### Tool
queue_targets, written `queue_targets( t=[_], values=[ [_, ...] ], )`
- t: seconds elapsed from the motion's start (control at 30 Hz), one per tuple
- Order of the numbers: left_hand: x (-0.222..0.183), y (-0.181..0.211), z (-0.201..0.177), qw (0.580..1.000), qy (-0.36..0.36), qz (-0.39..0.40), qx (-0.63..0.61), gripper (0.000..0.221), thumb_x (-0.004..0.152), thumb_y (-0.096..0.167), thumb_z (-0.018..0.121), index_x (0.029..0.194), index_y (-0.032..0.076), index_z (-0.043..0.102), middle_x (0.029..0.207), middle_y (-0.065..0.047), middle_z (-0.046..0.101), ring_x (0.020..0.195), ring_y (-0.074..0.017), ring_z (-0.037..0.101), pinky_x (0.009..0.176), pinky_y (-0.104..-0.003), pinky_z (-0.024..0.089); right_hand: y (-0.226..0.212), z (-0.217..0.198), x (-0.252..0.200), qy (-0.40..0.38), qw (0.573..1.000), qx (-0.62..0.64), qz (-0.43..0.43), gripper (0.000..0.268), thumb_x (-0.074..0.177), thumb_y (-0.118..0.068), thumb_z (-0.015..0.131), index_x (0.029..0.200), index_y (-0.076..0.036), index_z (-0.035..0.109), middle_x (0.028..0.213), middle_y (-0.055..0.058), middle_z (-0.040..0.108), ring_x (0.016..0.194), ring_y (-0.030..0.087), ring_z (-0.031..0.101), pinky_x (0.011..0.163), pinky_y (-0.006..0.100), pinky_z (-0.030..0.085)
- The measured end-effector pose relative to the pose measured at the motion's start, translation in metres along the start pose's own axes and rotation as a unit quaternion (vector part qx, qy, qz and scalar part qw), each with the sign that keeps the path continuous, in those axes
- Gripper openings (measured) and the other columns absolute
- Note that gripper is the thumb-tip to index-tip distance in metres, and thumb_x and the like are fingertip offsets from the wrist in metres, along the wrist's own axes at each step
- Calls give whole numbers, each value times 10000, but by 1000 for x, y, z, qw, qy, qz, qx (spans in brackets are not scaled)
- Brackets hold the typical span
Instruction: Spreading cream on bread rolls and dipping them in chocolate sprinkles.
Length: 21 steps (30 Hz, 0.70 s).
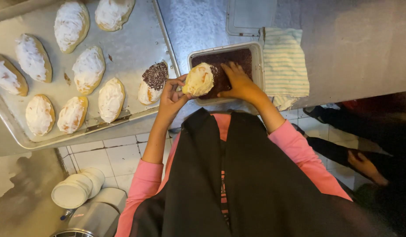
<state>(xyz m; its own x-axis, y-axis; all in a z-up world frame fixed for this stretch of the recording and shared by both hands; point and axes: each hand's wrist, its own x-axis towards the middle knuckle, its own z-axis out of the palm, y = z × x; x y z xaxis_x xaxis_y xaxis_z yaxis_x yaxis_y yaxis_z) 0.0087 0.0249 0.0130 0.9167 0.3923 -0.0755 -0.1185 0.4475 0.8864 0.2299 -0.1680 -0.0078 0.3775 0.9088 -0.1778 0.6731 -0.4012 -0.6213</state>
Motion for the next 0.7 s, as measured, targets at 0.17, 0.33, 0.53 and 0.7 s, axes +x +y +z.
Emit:
queue_targets(
  t=[0.17, 0.33, 0.53, 0.7],
  values=[
    [-7, -9, -4, 1000, 22, -9, -21, 354, 969, -119, 636, 1220, 57, 460, 1577, -216, 436, 1288, -227, 604, 1049, -375, 575, 16, 9, 13, -79, 989, 51, 114, 907, 679, -294, 891, 1435, -30, 465, 1399, 298, 490, 1281, 483, 478, 1064, 489, 421],
    [-6, -14, -5, 1000, 20, 2, -14, 358, 964, -121, 634, 1221, 52, 455, 1553, -207, 417, 1273, -243, 614, 1044, -400, 581, 53, 16, 22, -43, 979, 176, 89, 519, 766, -156, 808, 1230, -18, 621, 1059, 204, 736, 1006, 348, 721, 851, 416, 556],
    [-2, -9, 1, 999, 28, -6, -45, 354, 962, -105, 630, 1217, 52, 442, 1554, -194, 415, 1269, -262, 628, 1059, -411, 593, -40, -47, 7, 11, 959, 240, 149, 381, 851, -182, 755, 1173, -29, 618, 812, 184, 718, 681, 289, 727, 616, 405, 553],
    [-8, -12, 1, 998, 35, -8, -43, 366, 964, -110, 633, 1232, 53, 446, 1558, -201, 420, 1276, -252, 616, 1050, -408, 582, -68, -60, -6, 30, 976, 189, 107, 273, 907, -194, 729, 1096, -12, 652, 760, 193, 705, 663, 287, 709, 616, 404, 528]
  ],
)
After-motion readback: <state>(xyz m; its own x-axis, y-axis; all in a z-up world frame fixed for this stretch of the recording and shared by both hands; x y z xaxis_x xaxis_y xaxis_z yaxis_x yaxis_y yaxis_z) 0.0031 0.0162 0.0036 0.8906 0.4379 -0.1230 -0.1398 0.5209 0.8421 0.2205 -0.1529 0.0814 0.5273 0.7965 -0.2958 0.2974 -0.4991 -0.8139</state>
